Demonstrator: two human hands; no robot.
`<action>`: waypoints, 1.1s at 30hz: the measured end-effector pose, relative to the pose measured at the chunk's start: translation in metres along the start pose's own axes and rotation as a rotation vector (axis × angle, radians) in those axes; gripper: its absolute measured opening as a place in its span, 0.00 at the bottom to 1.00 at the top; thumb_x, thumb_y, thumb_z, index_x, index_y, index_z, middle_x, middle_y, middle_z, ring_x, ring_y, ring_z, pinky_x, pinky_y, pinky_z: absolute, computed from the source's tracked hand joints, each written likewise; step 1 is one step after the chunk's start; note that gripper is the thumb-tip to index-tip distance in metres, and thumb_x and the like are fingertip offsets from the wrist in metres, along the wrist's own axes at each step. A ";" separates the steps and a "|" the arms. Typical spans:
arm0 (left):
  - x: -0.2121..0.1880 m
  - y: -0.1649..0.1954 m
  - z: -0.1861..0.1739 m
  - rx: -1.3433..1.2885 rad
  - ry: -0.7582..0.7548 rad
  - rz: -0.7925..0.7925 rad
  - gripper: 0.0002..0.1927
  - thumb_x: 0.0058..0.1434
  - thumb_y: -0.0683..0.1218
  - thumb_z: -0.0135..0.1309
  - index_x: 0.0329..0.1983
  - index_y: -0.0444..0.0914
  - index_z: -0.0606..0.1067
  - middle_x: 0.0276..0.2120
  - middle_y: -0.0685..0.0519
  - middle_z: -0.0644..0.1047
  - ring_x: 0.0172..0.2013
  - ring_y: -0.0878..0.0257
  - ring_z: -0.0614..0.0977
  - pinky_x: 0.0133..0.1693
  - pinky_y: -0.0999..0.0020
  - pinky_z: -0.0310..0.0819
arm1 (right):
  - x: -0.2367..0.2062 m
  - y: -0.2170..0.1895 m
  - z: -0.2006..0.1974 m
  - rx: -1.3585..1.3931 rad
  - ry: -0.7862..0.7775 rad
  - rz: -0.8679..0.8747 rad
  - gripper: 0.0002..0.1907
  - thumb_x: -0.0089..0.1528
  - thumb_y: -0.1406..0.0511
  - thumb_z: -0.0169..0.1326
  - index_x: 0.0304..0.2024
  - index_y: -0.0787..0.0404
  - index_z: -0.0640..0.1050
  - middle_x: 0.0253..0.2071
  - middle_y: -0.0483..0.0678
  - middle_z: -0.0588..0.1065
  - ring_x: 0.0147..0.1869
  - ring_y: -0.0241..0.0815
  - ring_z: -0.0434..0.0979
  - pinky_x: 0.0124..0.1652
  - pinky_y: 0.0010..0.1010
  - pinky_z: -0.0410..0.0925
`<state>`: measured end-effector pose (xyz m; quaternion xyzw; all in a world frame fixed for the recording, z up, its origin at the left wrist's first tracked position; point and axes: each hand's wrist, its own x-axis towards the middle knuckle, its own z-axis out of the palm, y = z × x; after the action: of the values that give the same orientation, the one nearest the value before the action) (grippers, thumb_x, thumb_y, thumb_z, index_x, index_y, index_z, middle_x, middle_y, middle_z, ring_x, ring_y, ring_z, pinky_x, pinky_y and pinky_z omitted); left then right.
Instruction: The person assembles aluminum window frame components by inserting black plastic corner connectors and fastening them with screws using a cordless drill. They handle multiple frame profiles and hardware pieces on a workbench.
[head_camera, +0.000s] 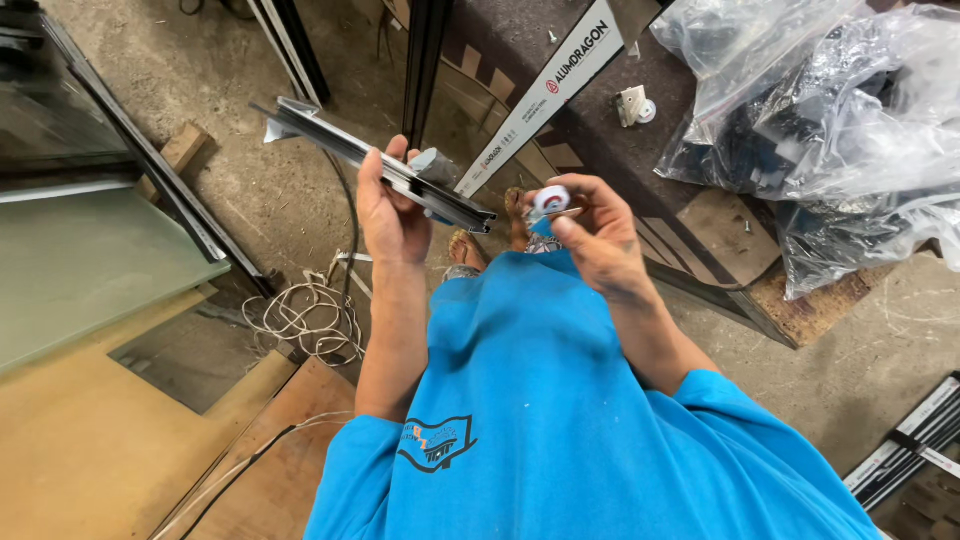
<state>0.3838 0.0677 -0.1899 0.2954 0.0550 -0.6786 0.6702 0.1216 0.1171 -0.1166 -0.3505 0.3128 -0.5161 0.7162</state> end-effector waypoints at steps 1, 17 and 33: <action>-0.003 0.002 0.001 0.005 0.000 0.016 0.23 0.71 0.54 0.51 0.55 0.29 0.74 0.39 0.45 0.80 0.41 0.57 0.83 0.46 0.62 0.81 | 0.001 0.002 0.005 -0.037 -0.007 0.000 0.23 0.68 0.72 0.60 0.64 0.66 0.70 0.60 0.60 0.77 0.62 0.45 0.79 0.63 0.38 0.72; -0.046 0.034 -0.019 -0.033 0.078 0.379 0.18 0.69 0.49 0.51 0.58 0.37 0.66 0.51 0.48 0.75 0.46 0.56 0.80 0.48 0.57 0.81 | 0.001 0.016 0.052 0.509 -0.118 0.317 0.30 0.63 0.72 0.57 0.67 0.66 0.63 0.66 0.60 0.66 0.56 0.45 0.76 0.51 0.37 0.71; -0.070 0.050 -0.040 -0.095 0.129 0.479 0.17 0.70 0.48 0.51 0.56 0.35 0.65 0.50 0.47 0.74 0.48 0.55 0.79 0.49 0.57 0.81 | -0.010 0.056 0.081 -0.611 -0.251 -0.488 0.18 0.73 0.65 0.52 0.63 0.65 0.70 0.59 0.51 0.67 0.58 0.36 0.75 0.56 0.26 0.72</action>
<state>0.4387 0.1430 -0.1731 0.3109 0.0580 -0.4767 0.8202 0.2136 0.1538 -0.1169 -0.6714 0.2696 -0.5074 0.4681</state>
